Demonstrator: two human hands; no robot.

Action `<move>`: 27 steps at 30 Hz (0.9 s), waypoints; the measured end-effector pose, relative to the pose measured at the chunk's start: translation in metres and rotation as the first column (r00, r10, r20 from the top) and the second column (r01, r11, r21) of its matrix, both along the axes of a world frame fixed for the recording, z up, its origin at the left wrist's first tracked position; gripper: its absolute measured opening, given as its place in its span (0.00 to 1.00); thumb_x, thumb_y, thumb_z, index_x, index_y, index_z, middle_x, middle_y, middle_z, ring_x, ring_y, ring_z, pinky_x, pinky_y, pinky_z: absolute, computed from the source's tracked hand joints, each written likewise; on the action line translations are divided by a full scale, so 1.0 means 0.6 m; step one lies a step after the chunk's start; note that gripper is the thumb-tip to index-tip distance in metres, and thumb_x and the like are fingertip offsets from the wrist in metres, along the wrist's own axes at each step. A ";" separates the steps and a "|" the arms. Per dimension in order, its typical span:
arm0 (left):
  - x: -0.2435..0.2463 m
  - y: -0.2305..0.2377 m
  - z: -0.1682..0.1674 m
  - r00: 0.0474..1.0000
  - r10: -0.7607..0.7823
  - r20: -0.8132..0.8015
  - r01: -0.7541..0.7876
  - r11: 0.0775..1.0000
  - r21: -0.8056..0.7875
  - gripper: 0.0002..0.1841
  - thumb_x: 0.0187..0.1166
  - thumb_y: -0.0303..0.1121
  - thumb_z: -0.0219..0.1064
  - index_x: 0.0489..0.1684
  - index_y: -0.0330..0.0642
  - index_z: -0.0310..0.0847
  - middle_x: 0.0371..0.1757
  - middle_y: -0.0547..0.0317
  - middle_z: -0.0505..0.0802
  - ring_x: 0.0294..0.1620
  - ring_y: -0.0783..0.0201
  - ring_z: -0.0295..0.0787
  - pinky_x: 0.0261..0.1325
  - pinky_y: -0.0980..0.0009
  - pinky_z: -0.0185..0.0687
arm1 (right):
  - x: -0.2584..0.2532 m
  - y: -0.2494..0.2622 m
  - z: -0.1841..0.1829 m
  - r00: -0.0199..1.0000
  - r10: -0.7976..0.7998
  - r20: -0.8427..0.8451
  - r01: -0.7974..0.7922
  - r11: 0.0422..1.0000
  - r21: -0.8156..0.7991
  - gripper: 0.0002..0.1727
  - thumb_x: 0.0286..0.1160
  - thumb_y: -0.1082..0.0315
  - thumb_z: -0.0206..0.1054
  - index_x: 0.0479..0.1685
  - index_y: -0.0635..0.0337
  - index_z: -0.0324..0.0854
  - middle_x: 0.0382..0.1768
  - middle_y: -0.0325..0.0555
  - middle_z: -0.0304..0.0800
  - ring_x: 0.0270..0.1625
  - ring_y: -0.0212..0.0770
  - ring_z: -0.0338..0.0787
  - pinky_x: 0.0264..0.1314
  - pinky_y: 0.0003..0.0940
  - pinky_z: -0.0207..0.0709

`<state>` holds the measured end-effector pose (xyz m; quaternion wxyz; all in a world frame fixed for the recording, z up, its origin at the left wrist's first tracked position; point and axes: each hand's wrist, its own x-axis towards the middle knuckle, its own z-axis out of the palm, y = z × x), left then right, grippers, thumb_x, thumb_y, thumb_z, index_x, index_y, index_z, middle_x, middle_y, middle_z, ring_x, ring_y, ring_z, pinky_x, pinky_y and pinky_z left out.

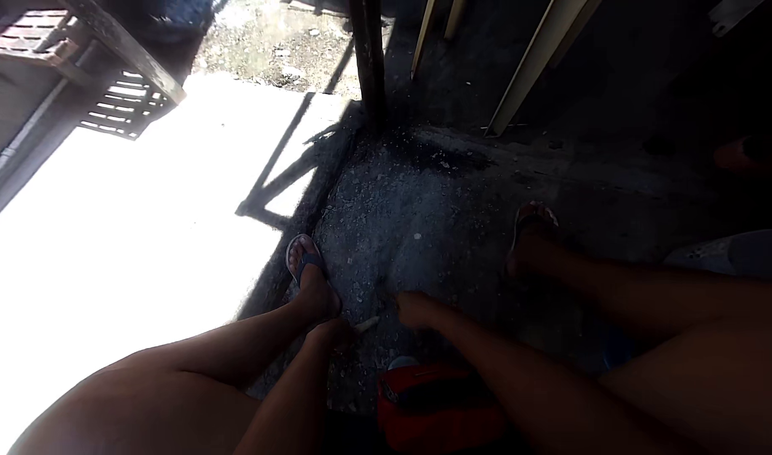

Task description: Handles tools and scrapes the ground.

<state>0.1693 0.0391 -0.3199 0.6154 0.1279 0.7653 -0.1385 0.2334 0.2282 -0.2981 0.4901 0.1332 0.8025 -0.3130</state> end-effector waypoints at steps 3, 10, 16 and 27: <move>-0.007 -0.011 -0.020 0.999 0.042 0.022 -0.042 0.999 -0.006 0.28 0.95 0.57 0.44 0.50 0.41 0.81 0.35 0.57 0.83 0.31 0.62 0.79 0.40 0.59 0.79 | -0.018 0.027 -0.008 0.999 -0.034 -0.009 0.035 0.999 0.028 0.15 0.90 0.61 0.54 0.56 0.62 0.82 0.32 0.47 0.83 0.27 0.36 0.82 0.34 0.34 0.78; -0.027 0.012 -0.013 0.956 0.258 -0.142 -0.227 0.953 0.202 0.36 0.95 0.60 0.37 0.64 0.33 0.78 0.49 0.41 0.88 0.46 0.50 0.89 0.55 0.50 0.85 | -0.029 0.054 0.013 0.942 -0.252 -0.221 0.291 0.943 0.164 0.16 0.88 0.65 0.58 0.63 0.66 0.79 0.49 0.60 0.91 0.47 0.54 0.95 0.51 0.54 0.87; -0.022 0.046 -0.051 0.936 0.267 -0.229 -0.184 0.926 0.330 0.36 0.97 0.57 0.35 0.62 0.31 0.81 0.63 0.34 0.88 0.63 0.42 0.89 0.66 0.41 0.82 | -0.036 0.078 0.010 0.870 -0.393 -0.298 0.436 0.895 0.093 0.15 0.90 0.63 0.57 0.61 0.64 0.80 0.43 0.60 0.90 0.39 0.53 0.94 0.45 0.53 0.87; -0.022 0.061 -0.065 0.955 0.172 -0.242 -0.109 0.961 0.256 0.35 0.95 0.58 0.37 0.65 0.37 0.81 0.65 0.37 0.89 0.66 0.41 0.89 0.66 0.37 0.81 | -0.039 0.065 0.029 0.767 -0.390 -0.509 0.467 0.884 0.025 0.19 0.93 0.61 0.54 0.73 0.59 0.75 0.43 0.61 0.90 0.47 0.60 0.93 0.47 0.60 0.86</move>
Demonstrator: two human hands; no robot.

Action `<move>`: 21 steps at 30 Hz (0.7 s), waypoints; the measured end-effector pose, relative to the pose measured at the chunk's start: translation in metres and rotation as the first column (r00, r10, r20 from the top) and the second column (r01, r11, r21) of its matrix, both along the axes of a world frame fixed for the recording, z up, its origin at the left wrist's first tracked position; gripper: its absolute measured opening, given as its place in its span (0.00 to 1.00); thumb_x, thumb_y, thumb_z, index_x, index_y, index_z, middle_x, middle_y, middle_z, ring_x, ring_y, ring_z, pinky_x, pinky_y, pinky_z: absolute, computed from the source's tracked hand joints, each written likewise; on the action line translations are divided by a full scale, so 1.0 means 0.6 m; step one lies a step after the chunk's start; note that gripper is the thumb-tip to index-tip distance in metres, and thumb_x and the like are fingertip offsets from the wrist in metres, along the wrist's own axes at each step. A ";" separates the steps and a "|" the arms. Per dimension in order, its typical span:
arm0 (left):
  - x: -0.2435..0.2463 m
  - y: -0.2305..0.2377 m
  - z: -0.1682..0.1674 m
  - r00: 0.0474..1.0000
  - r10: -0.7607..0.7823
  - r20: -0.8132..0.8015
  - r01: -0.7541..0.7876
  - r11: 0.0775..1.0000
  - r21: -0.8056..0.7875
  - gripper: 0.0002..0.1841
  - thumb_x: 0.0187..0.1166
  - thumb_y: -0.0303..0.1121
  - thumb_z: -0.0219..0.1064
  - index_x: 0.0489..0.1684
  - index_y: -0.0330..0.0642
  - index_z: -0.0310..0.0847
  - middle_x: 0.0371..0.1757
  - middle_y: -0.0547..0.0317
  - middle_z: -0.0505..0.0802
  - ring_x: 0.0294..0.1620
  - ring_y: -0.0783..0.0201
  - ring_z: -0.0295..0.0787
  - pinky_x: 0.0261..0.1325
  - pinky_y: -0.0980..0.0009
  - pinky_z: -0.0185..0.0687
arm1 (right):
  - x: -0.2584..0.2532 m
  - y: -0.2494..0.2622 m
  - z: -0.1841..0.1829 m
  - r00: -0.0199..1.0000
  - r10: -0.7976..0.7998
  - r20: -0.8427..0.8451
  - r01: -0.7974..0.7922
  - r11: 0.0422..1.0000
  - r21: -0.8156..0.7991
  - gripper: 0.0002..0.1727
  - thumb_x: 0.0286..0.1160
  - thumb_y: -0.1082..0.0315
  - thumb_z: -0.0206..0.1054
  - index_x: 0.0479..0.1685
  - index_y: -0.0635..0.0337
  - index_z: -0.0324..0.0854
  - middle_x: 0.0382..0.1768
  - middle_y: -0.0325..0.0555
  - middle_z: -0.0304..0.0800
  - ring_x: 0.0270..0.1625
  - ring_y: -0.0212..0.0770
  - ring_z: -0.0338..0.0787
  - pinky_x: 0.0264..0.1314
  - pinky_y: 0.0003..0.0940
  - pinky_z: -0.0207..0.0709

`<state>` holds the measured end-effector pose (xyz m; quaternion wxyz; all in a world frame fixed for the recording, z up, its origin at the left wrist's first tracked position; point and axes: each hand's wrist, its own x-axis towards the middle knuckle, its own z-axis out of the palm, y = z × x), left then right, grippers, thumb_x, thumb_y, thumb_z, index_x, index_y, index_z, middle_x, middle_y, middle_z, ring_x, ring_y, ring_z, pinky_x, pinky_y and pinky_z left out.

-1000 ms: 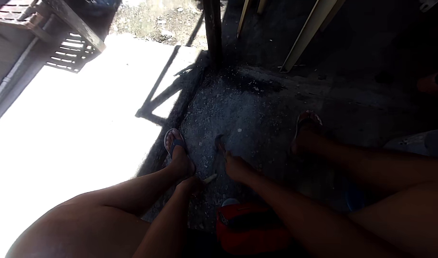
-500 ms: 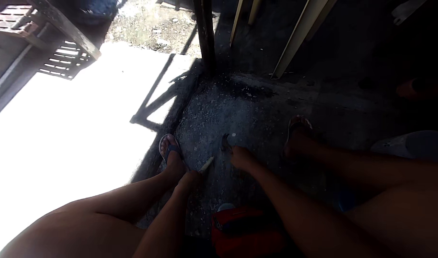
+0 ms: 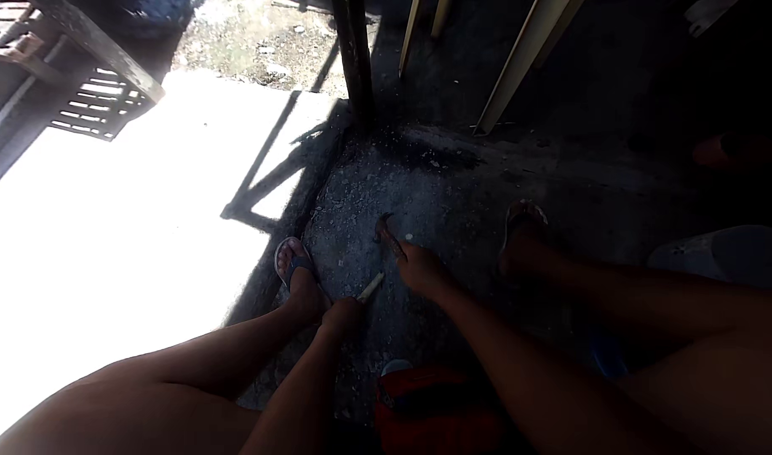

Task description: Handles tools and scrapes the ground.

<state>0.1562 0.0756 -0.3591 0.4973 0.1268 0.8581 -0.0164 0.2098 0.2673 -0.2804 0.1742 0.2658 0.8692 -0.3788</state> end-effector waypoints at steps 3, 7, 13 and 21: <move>-0.002 0.001 0.000 1.000 -0.026 -0.007 0.026 1.000 -0.008 0.35 0.95 0.58 0.37 0.64 0.36 0.82 0.67 0.37 0.89 0.69 0.41 0.87 0.67 0.36 0.80 | 0.000 -0.007 -0.011 0.991 0.086 0.105 -0.088 0.996 0.017 0.26 0.95 0.60 0.51 0.87 0.59 0.64 0.49 0.62 0.91 0.53 0.59 0.94 0.54 0.58 0.87; -0.002 0.006 0.006 0.999 -0.036 0.003 0.036 0.999 -0.031 0.34 0.96 0.57 0.38 0.64 0.35 0.81 0.66 0.37 0.89 0.68 0.41 0.87 0.66 0.36 0.80 | -0.001 -0.004 -0.002 0.960 0.162 0.229 -0.163 0.987 -0.016 0.17 0.91 0.63 0.56 0.66 0.63 0.80 0.50 0.60 0.90 0.54 0.56 0.93 0.54 0.57 0.85; 0.012 0.011 0.040 0.998 0.044 0.051 -0.046 0.998 0.043 0.28 0.96 0.48 0.42 0.74 0.34 0.77 0.71 0.33 0.85 0.69 0.40 0.85 0.70 0.39 0.77 | 0.001 -0.015 0.009 0.998 0.059 0.024 -0.061 0.995 0.082 0.28 0.96 0.59 0.49 0.92 0.55 0.58 0.46 0.61 0.91 0.50 0.62 0.94 0.50 0.59 0.87; 0.043 -0.013 0.047 0.998 -0.066 0.021 0.066 0.998 -0.002 0.27 0.97 0.47 0.43 0.69 0.32 0.80 0.71 0.35 0.87 0.74 0.39 0.85 0.72 0.37 0.78 | 0.004 -0.010 -0.004 0.954 0.182 0.240 -0.182 0.983 -0.025 0.18 0.91 0.63 0.55 0.70 0.62 0.79 0.54 0.60 0.91 0.59 0.57 0.92 0.61 0.58 0.84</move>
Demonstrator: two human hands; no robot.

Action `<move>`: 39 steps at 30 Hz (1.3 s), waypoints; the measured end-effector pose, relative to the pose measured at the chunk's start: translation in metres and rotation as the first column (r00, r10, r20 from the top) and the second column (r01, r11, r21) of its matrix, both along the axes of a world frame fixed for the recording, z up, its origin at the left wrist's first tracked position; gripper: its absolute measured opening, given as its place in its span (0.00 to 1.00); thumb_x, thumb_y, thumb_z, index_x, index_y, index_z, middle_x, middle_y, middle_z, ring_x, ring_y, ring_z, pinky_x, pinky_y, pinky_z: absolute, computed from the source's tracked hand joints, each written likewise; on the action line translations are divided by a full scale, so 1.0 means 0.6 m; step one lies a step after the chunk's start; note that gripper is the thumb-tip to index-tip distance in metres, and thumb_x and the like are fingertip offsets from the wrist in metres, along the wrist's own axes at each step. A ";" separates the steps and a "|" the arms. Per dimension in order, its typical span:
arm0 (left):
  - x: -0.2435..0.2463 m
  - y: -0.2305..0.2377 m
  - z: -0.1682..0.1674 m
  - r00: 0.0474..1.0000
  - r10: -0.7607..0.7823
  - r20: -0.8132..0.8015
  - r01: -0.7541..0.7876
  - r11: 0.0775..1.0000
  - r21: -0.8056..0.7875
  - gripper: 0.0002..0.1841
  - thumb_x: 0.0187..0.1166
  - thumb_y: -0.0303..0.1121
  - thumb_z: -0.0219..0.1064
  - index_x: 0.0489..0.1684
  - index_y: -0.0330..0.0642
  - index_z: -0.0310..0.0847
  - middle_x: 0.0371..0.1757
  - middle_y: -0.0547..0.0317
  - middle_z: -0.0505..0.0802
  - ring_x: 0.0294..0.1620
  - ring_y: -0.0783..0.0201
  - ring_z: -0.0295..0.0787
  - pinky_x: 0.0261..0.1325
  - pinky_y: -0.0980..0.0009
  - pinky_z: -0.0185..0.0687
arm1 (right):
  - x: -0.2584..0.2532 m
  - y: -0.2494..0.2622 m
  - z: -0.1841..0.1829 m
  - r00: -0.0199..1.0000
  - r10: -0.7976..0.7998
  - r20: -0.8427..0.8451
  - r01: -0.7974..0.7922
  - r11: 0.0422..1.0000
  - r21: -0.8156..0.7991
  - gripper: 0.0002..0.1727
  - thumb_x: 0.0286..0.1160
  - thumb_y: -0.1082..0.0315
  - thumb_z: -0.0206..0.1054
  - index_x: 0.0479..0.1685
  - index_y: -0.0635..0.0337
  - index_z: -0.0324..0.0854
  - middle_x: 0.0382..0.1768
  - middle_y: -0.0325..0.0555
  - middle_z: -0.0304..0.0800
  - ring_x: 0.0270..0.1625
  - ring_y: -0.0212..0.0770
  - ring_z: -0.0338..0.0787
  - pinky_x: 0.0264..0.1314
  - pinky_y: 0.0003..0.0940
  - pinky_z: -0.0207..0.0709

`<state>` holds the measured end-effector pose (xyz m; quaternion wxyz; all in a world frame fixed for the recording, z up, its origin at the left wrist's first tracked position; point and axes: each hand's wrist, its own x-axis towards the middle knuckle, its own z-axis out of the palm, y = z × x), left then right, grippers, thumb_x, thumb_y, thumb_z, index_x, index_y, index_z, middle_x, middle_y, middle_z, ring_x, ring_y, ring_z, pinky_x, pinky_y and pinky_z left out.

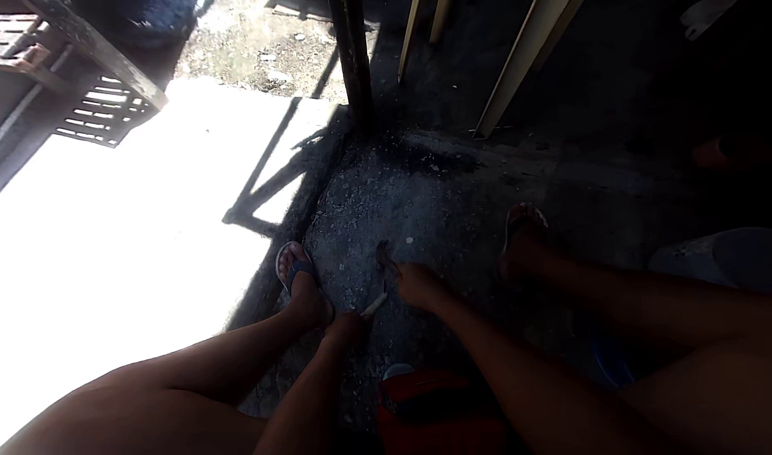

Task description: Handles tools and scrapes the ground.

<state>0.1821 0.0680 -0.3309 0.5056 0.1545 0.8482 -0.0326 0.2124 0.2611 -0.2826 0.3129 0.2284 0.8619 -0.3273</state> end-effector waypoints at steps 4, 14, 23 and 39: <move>-0.019 0.004 -0.020 0.990 0.137 -0.021 -0.137 0.991 0.006 0.32 0.96 0.54 0.38 0.69 0.36 0.80 0.68 0.37 0.88 0.67 0.42 0.88 0.68 0.39 0.81 | -0.010 -0.004 0.046 0.947 -0.148 -0.284 0.158 0.987 0.014 0.27 0.95 0.59 0.51 0.90 0.55 0.62 0.45 0.62 0.91 0.48 0.62 0.94 0.47 0.60 0.86; -0.032 -0.009 -0.051 0.993 0.114 0.012 -0.113 0.991 -0.073 0.33 0.96 0.55 0.39 0.67 0.34 0.81 0.67 0.36 0.88 0.66 0.42 0.89 0.67 0.40 0.81 | -0.008 0.005 0.016 0.934 -0.212 -0.288 0.211 0.977 -0.036 0.18 0.92 0.62 0.56 0.73 0.59 0.78 0.44 0.61 0.91 0.47 0.60 0.93 0.47 0.60 0.85; -0.035 -0.007 0.029 0.997 0.018 0.074 -0.020 0.999 0.028 0.33 0.98 0.49 0.37 0.64 0.26 0.79 0.64 0.29 0.88 0.64 0.40 0.89 0.65 0.43 0.83 | -0.008 -0.017 -0.010 0.975 -0.063 -0.213 0.068 0.998 0.015 0.28 0.95 0.60 0.51 0.90 0.58 0.59 0.46 0.61 0.90 0.50 0.60 0.94 0.52 0.58 0.87; -0.043 0.003 0.013 0.999 0.036 0.022 -0.034 0.995 -0.091 0.31 0.97 0.51 0.39 0.66 0.32 0.81 0.69 0.35 0.87 0.70 0.40 0.86 0.69 0.36 0.79 | -0.008 -0.010 -0.039 0.995 0.076 0.061 -0.075 0.997 -0.024 0.14 0.87 0.64 0.59 0.56 0.64 0.85 0.48 0.58 0.92 0.52 0.54 0.93 0.55 0.55 0.86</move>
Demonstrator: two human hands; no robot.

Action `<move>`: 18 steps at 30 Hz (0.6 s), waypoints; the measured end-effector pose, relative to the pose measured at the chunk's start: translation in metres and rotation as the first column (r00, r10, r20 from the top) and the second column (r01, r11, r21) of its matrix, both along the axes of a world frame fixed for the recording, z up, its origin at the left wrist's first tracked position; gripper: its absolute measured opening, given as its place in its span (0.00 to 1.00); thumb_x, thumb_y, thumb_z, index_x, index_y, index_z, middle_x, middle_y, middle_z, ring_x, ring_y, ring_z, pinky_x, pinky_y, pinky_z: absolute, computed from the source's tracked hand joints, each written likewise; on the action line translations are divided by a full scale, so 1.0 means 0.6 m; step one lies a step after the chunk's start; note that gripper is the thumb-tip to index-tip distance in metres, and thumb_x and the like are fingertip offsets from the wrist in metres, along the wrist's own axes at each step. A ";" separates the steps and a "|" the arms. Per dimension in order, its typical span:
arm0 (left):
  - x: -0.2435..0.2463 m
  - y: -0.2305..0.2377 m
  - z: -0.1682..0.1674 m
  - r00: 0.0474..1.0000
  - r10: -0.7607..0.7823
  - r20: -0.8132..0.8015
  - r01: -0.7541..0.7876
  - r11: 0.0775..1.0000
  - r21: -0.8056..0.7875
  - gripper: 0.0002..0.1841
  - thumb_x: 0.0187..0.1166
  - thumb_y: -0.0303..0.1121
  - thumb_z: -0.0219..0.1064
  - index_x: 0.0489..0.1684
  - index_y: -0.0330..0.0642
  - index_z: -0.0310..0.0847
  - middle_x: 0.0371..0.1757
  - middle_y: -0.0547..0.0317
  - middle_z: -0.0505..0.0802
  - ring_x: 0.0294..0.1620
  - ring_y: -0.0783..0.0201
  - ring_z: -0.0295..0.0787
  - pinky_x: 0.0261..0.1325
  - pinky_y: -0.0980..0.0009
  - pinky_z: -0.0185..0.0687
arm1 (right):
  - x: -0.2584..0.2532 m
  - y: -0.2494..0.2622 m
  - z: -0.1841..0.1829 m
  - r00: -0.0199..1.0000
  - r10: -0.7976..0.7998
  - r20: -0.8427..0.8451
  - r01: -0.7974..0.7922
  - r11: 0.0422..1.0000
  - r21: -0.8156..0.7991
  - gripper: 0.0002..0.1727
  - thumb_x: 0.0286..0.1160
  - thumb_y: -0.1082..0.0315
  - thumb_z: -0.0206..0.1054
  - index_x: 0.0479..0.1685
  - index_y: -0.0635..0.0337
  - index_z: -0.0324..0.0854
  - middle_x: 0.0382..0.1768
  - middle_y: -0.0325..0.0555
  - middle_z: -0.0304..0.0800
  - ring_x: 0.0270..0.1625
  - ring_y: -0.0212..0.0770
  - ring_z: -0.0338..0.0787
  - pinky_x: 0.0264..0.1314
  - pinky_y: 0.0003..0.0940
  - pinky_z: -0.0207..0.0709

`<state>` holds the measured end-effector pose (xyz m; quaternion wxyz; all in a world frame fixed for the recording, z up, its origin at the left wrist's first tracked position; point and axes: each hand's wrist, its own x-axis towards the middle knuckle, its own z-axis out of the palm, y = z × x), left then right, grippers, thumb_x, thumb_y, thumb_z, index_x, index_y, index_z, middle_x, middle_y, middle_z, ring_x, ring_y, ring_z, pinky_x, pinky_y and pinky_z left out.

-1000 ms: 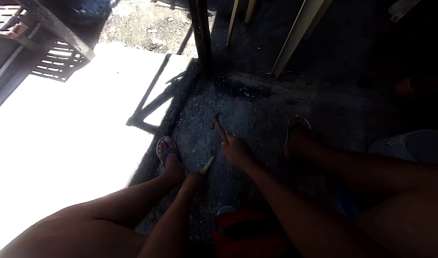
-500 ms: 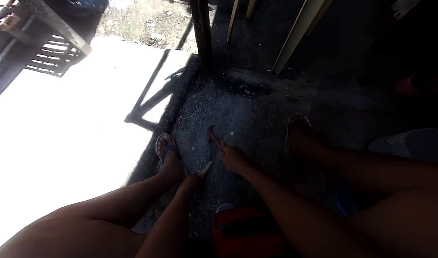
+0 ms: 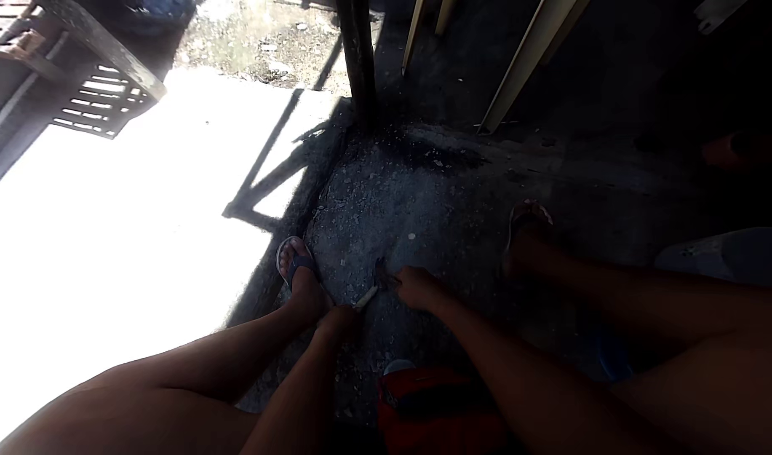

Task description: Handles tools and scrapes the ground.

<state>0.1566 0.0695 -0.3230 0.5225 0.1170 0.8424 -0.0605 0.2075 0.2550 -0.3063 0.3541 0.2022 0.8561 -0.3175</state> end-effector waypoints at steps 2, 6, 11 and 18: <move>-0.009 -0.008 -0.055 1.000 -0.022 -0.001 0.022 1.000 -0.021 0.28 0.95 0.51 0.43 0.66 0.36 0.81 0.66 0.36 0.88 0.65 0.41 0.88 0.64 0.36 0.80 | 0.003 -0.007 0.008 0.999 -0.043 -0.026 0.044 0.999 0.024 0.14 0.89 0.62 0.57 0.57 0.61 0.84 0.48 0.57 0.92 0.54 0.55 0.93 0.55 0.57 0.86; 0.001 0.014 0.019 0.996 0.072 0.045 -0.072 0.997 -0.006 0.23 0.92 0.41 0.53 0.73 0.33 0.79 0.72 0.33 0.85 0.72 0.40 0.84 0.72 0.40 0.75 | -0.008 -0.017 0.036 0.952 -0.170 -0.254 0.188 0.981 0.051 0.24 0.95 0.59 0.51 0.84 0.60 0.67 0.47 0.62 0.91 0.51 0.61 0.94 0.51 0.59 0.86; 0.001 -0.017 -0.054 0.999 -0.016 0.031 0.015 1.000 0.015 0.34 0.97 0.51 0.38 0.66 0.26 0.79 0.69 0.28 0.85 0.69 0.36 0.85 0.69 0.38 0.77 | -0.008 -0.010 0.007 0.991 -0.072 -0.116 0.074 0.997 0.013 0.21 0.93 0.62 0.53 0.76 0.64 0.73 0.53 0.62 0.90 0.58 0.59 0.93 0.59 0.57 0.85; 0.011 -0.012 -0.007 0.994 0.059 0.090 -0.060 0.998 0.000 0.32 0.97 0.51 0.39 0.74 0.32 0.77 0.74 0.33 0.83 0.69 0.39 0.85 0.70 0.40 0.77 | -0.010 -0.026 0.030 0.975 -0.133 -0.176 0.135 0.991 -0.001 0.23 0.94 0.61 0.52 0.80 0.60 0.72 0.52 0.61 0.91 0.56 0.60 0.93 0.57 0.59 0.85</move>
